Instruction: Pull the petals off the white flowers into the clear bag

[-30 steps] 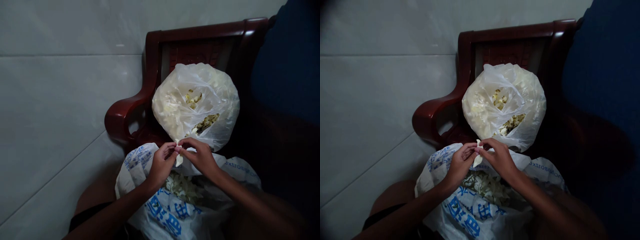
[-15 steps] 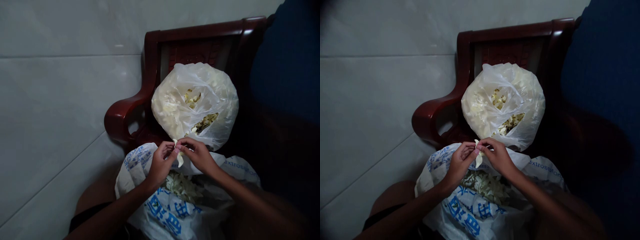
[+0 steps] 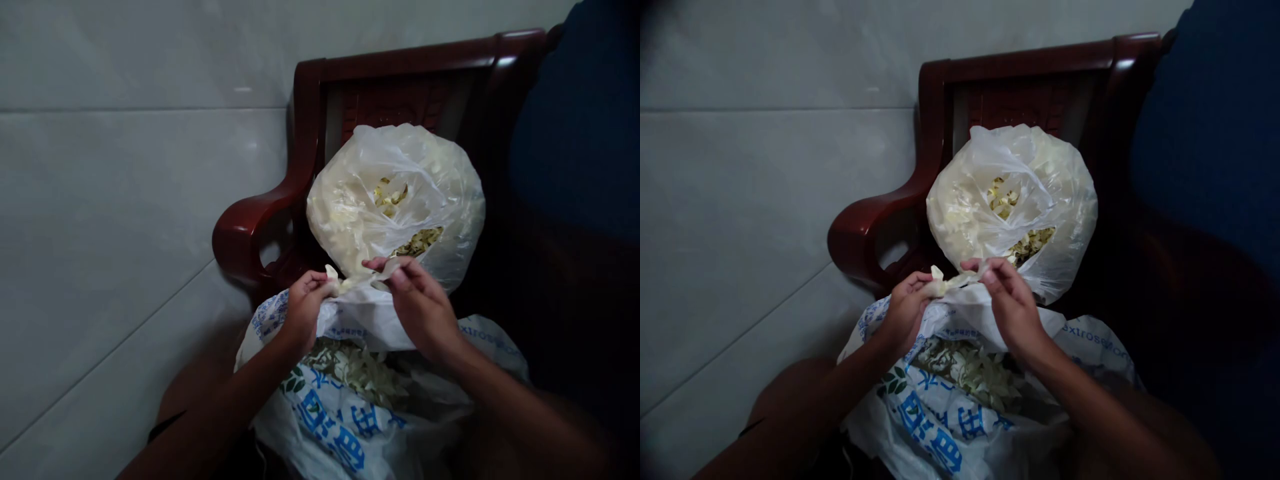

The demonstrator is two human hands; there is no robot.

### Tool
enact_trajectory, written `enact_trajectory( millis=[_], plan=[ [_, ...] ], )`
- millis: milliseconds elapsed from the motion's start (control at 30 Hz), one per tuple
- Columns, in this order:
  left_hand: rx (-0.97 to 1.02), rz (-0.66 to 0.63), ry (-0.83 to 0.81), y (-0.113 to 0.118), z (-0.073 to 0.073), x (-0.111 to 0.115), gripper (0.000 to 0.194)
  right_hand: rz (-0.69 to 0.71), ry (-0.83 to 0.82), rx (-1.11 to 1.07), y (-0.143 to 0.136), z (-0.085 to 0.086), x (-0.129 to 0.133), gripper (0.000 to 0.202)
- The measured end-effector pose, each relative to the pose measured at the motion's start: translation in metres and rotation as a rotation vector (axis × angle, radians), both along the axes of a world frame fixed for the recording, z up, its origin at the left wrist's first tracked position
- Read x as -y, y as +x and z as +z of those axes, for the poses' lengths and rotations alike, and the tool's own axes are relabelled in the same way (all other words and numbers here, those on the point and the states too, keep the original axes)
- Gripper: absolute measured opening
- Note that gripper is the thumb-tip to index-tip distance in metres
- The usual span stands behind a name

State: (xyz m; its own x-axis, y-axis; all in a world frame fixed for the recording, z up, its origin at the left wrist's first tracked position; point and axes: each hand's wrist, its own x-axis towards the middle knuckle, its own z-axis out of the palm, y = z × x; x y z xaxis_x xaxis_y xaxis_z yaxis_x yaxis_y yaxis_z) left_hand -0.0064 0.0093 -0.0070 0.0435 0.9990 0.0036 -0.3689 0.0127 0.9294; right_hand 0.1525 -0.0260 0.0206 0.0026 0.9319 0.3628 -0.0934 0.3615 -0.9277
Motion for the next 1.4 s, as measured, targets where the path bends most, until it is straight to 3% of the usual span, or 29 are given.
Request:
enact_trajectory(
  millis=[100,200,267,333,433,533,633,867,1033,1233,1400],
  plan=[
    [0.021,0.062,0.012,-0.007,0.001,-0.007,0.020,-0.089,0.000,-0.164,0.006,0.014,0.001,0.009],
    [-0.009,0.226,-0.005,-0.014,0.000,-0.016,0.021,-0.121,0.038,-0.234,0.013,0.020,0.002,0.008],
    [-0.068,0.310,0.004,-0.018,0.000,-0.022,0.021,-0.033,0.045,-0.063,0.014,0.017,0.003,0.004],
    [-0.159,0.308,0.074,-0.018,0.000,-0.023,0.020,0.035,0.053,0.284,0.012,0.010,0.003,0.008],
    [-0.264,0.194,0.180,-0.011,0.000,-0.013,0.019,-0.047,0.135,0.702,0.005,-0.005,0.001,0.015],
    [-0.341,0.017,0.187,-0.001,0.000,0.005,0.022,-0.149,0.200,0.772,-0.001,-0.015,-0.001,0.015],
    [-0.390,-0.093,0.213,0.005,-0.002,0.018,0.027,-0.176,0.228,0.762,-0.002,-0.017,-0.004,0.014],
    [-0.342,-0.169,0.229,0.008,-0.008,0.023,0.032,-0.165,0.190,0.640,0.003,-0.017,-0.010,0.013],
    [-0.316,-0.149,0.204,0.009,-0.009,0.023,0.033,-0.054,0.091,0.530,0.005,-0.020,-0.015,0.015],
    [-0.264,-0.076,0.143,0.009,-0.003,0.021,0.028,0.023,0.094,0.469,0.002,-0.019,-0.013,0.018],
    [-0.072,0.038,0.068,0.001,0.000,0.003,0.023,-0.100,0.073,0.022,0.001,0.000,-0.004,0.010]
  ],
)
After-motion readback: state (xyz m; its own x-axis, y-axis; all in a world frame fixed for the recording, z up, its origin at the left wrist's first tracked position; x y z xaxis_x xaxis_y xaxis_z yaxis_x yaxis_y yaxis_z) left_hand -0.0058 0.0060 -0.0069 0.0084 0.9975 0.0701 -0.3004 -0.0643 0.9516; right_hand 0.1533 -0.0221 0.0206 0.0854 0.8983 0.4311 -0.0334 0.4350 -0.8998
